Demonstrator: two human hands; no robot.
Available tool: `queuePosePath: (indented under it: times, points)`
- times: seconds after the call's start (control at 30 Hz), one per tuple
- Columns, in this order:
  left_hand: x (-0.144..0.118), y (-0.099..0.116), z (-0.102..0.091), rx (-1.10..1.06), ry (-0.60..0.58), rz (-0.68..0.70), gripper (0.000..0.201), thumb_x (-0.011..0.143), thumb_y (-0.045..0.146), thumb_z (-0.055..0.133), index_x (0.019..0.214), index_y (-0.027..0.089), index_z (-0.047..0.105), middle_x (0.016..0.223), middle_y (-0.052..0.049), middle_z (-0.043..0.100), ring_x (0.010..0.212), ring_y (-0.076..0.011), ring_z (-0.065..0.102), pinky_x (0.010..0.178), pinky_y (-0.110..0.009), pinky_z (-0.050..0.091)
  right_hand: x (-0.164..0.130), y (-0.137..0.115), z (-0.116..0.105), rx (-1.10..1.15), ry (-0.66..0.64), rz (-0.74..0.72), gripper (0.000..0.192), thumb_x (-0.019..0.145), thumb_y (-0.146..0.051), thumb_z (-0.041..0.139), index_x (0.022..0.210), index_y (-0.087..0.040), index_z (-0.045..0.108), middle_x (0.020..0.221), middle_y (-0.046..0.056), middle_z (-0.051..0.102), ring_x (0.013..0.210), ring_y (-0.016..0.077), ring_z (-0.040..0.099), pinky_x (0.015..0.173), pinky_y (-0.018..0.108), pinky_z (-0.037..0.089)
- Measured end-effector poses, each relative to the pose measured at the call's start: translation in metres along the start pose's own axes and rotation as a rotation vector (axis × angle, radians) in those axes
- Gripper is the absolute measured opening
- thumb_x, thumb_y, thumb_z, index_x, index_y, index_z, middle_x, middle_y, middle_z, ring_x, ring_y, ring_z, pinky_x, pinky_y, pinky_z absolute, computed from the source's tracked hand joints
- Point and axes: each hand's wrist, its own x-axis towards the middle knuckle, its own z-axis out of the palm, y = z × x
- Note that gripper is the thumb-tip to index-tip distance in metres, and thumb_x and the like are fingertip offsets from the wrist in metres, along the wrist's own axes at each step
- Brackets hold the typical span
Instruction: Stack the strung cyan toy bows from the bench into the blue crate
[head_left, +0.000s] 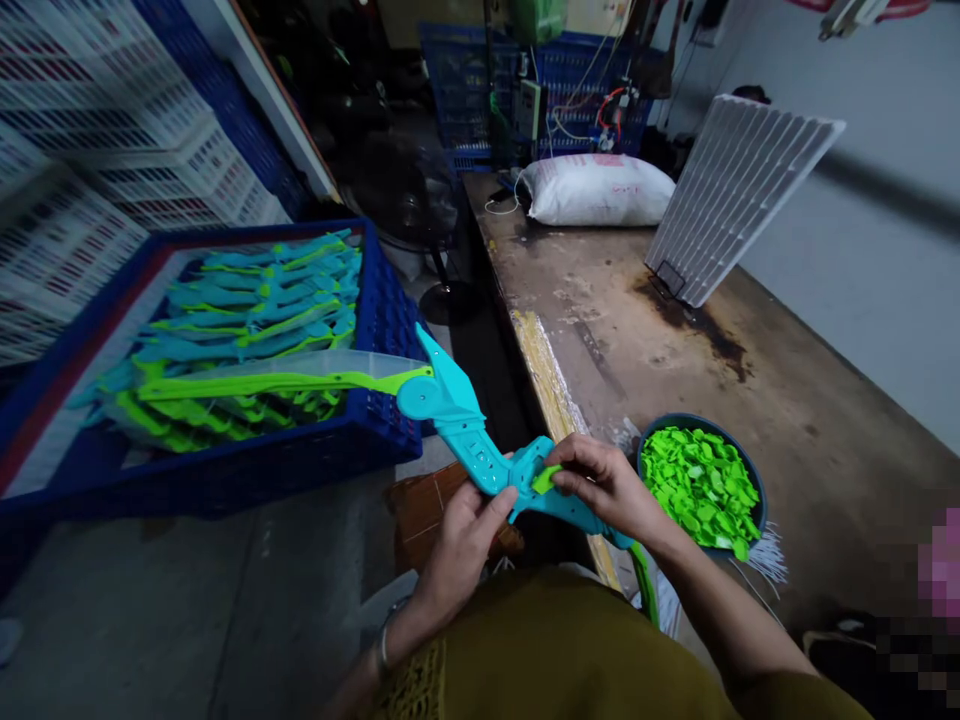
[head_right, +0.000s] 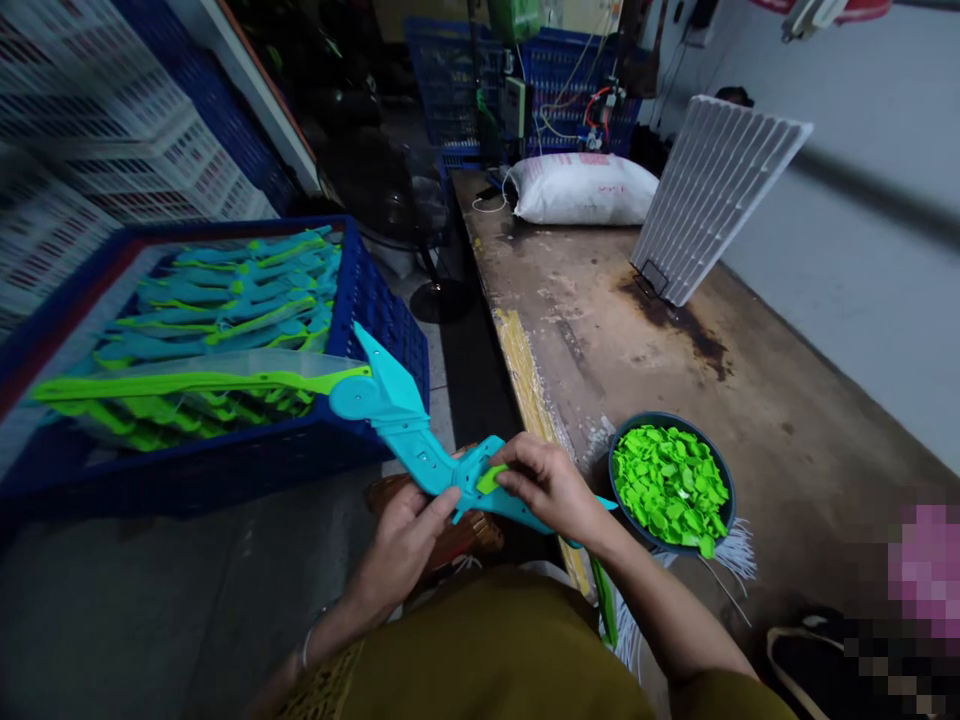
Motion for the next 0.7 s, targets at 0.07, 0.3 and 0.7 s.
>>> queuePosePath:
  times: [0.07, 0.3, 0.7]
  points:
    - [0.000, 0.001, 0.004, 0.012, -0.002, 0.009, 0.063, 0.090, 0.057, 0.079, 0.138, 0.018, 0.071, 0.153, -0.014, 0.064, 0.145, -0.0379, 0.057, 0.119, -0.049, 0.052, 0.000, 0.000, -0.001, 0.013, 0.031, -0.033, 0.018, 0.107, -0.037, 0.065, 0.107, -0.021, 0.073, 0.103, 0.005, 0.068, 0.097, 0.0147, 0.066, 0.083, 0.026, 0.052]
    - [-0.004, 0.002, 0.013, 0.037, 0.011, 0.025, 0.062, 0.088, 0.060, 0.080, 0.133, 0.018, 0.073, 0.147, -0.015, 0.068, 0.136, -0.0368, 0.065, 0.121, -0.051, 0.051, -0.008, -0.006, -0.001, 0.076, 0.130, 0.032, 0.015, 0.103, -0.036, 0.070, 0.104, -0.021, 0.073, 0.095, 0.003, 0.067, 0.083, 0.0122, 0.063, 0.074, 0.024, 0.050]
    - [-0.009, -0.007, 0.007, 0.023, 0.064, 0.085, 0.059, 0.093, 0.055, 0.077, 0.140, 0.020, 0.069, 0.151, -0.012, 0.066, 0.142, -0.0335, 0.059, 0.127, -0.047, 0.043, -0.024, -0.017, 0.007, -0.222, 0.094, -0.113, 0.024, 0.101, -0.018, 0.054, 0.118, -0.021, 0.071, 0.092, 0.003, 0.065, 0.084, 0.0133, 0.061, 0.076, 0.026, 0.047]
